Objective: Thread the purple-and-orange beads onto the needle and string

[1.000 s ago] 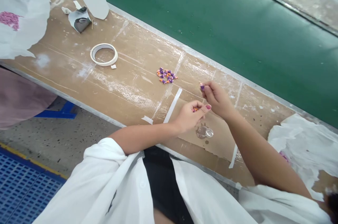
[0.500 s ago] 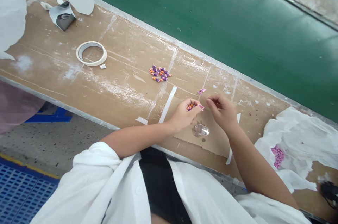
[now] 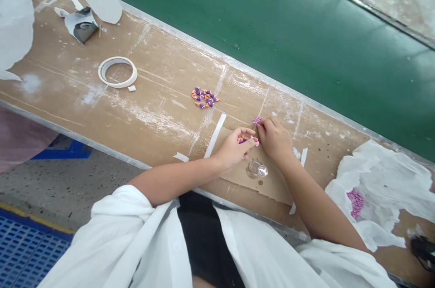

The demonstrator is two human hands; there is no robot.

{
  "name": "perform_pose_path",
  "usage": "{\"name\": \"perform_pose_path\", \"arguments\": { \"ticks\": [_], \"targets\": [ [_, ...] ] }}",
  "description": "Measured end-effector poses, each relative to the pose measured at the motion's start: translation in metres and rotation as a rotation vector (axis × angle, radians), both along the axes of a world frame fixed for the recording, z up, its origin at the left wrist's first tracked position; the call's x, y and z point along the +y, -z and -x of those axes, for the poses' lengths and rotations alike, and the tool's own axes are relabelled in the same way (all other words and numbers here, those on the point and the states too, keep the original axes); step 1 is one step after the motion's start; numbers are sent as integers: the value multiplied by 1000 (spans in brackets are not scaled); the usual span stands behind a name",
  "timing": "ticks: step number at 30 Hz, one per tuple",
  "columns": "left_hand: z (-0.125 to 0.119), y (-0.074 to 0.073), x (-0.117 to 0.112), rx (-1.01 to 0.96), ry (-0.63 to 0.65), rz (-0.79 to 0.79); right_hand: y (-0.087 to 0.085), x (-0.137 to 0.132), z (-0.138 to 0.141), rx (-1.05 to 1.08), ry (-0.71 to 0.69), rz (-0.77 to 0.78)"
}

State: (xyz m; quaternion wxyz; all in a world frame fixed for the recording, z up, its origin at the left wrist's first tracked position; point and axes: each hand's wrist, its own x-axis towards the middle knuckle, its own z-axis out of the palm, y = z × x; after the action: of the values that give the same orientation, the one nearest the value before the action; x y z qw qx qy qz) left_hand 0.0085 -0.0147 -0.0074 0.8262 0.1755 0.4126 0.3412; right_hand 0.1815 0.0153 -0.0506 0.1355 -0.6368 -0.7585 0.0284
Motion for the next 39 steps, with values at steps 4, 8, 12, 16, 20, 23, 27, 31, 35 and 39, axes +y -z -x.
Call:
{"name": "perform_pose_path", "arguments": {
  "ticks": [4, 8, 12, 16, 20, 23, 27, 31, 35, 39],
  "targets": [
    [0, 6, 0, -17, 30, -76, 1, 2, -7, 94, 22, 27],
    [0, 9, 1, 27, 68, -122, -12, -13, -10, 647, 55, 137],
    [2, 6, 0, -15, 152, -201, -33, -39, 0, 1121, -15, 308],
    [3, 3, -2, -73, 197, -261, -44, -58, 7, 1087, -82, 273],
    [4, 3, -1, -81, 227, -288, -49, -64, 6, 805, -179, 87],
    [4, 2, 0, -68, 236, -282, -53, -63, 6, 575, -271, -87],
    [4, 1, 1, -80, 269, -241, -57, -63, 8, 371, -347, -317],
    [3, 1, 0, -79, 258, -272, -57, -68, 10, 453, -309, -326],
    [2, 3, -2, -78, 221, -343, -55, -75, 13, 618, -225, -236],
    [2, 4, -3, -84, 188, -408, -54, -78, 15, 675, -185, -226]
  ]
}}
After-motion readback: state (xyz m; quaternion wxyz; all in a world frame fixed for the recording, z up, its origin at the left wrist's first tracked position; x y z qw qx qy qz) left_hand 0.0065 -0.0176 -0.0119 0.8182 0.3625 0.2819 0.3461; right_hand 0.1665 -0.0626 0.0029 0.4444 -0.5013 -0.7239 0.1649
